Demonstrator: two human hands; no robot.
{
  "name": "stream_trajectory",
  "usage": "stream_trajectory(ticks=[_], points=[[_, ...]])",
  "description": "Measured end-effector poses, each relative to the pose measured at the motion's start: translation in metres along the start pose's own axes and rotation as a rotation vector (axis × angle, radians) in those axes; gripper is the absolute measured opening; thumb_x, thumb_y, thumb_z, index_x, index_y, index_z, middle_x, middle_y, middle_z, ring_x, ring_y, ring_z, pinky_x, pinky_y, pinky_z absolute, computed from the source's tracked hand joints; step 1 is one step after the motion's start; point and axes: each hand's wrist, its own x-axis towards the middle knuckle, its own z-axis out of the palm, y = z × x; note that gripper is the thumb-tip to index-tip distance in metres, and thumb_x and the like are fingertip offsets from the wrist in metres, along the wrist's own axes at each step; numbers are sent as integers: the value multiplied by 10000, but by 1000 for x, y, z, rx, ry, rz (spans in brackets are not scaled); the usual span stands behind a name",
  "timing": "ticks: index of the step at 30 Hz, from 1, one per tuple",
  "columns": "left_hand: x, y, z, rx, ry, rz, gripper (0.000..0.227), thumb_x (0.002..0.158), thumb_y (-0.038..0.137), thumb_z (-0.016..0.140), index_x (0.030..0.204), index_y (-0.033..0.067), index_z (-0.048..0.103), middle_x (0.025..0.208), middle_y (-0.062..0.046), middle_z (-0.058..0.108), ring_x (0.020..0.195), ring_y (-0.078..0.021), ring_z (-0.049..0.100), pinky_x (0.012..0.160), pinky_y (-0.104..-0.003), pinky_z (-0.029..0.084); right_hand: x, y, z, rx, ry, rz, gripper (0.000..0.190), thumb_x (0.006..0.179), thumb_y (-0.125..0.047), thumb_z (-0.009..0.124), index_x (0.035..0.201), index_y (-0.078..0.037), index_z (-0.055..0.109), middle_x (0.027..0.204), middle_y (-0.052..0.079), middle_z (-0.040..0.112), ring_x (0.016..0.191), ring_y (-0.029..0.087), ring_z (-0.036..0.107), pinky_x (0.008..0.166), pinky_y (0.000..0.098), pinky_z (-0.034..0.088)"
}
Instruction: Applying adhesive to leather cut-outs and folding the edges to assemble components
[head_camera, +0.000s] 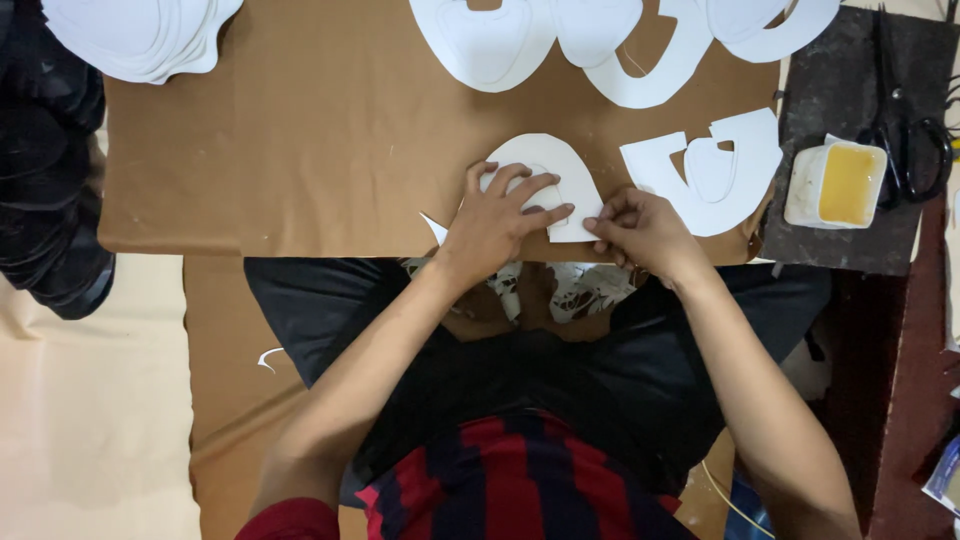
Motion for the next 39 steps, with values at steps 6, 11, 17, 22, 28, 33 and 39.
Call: stream_trajectory(ticks=[6, 11, 17, 22, 28, 33, 39], points=[[5, -1, -12, -168, -57, -92, 286, 987, 210, 566, 1167, 369, 722, 1379, 72, 550, 1291, -223, 435, 1052, -521, 239, 5, 1, 0, -610, 109, -36, 397, 848, -521, 763, 1001, -168, 664, 852, 110, 734, 901, 413, 718, 734, 512, 552], [5, -8, -7, -215, -67, -112, 249, 979, 279, 613, 1206, 334, 700, 1374, 74, 563, 1278, -221, 449, 1059, -505, 236, -13, -44, 9, -820, 188, 5, 464, 857, -591, 734, 961, -151, 628, 856, 154, 721, 936, 479, 698, 800, 542, 524], [4, -16, -3, -286, -113, -171, 314, 968, 271, 633, 1281, 296, 636, 1364, 94, 594, 1303, -196, 460, 1075, -469, 228, 6, -49, 17, -909, 146, -7, 442, 806, -552, 804, 841, -126, 696, 776, 163, 726, 915, 461, 717, 778, 518, 544], [6, -25, -5, -443, -134, -232, 426, 999, 87, 516, 1326, 328, 645, 1370, 95, 627, 1336, -207, 459, 1091, -442, 210, 9, -54, 27, -897, 133, -82, 467, 733, -543, 860, 801, -113, 690, 738, 153, 712, 861, 455, 724, 727, 525, 547], [4, -28, -5, -811, 454, -561, 398, 923, -131, 601, 1267, 66, 642, 1483, -162, 454, 1161, -409, 675, 988, -383, 607, 13, -30, 33, -962, 55, -160, 407, 832, -463, 809, 1029, -182, 591, 989, 95, 738, 1021, 358, 720, 821, 547, 538], [-19, 6, -2, 205, -3, -194, 483, 1098, 228, 439, 1553, 69, 416, 1605, -119, 435, 1518, -258, 340, 1254, -489, 186, -15, -1, 55, -855, 197, -840, 549, 1064, -104, 443, 1572, 50, 302, 1530, 289, 442, 1438, 405, 396, 1139, 515, 354], [-3, 0, -1, 223, -8, -205, 611, 906, 228, 509, 1506, 118, 470, 1443, -62, 542, 1363, -233, 481, 1139, -482, 331, 19, -3, 55, -919, 280, -888, 635, 1102, -356, 403, 1575, 46, 271, 1513, 262, 489, 1323, 335, 544, 1113, 543, 288]])
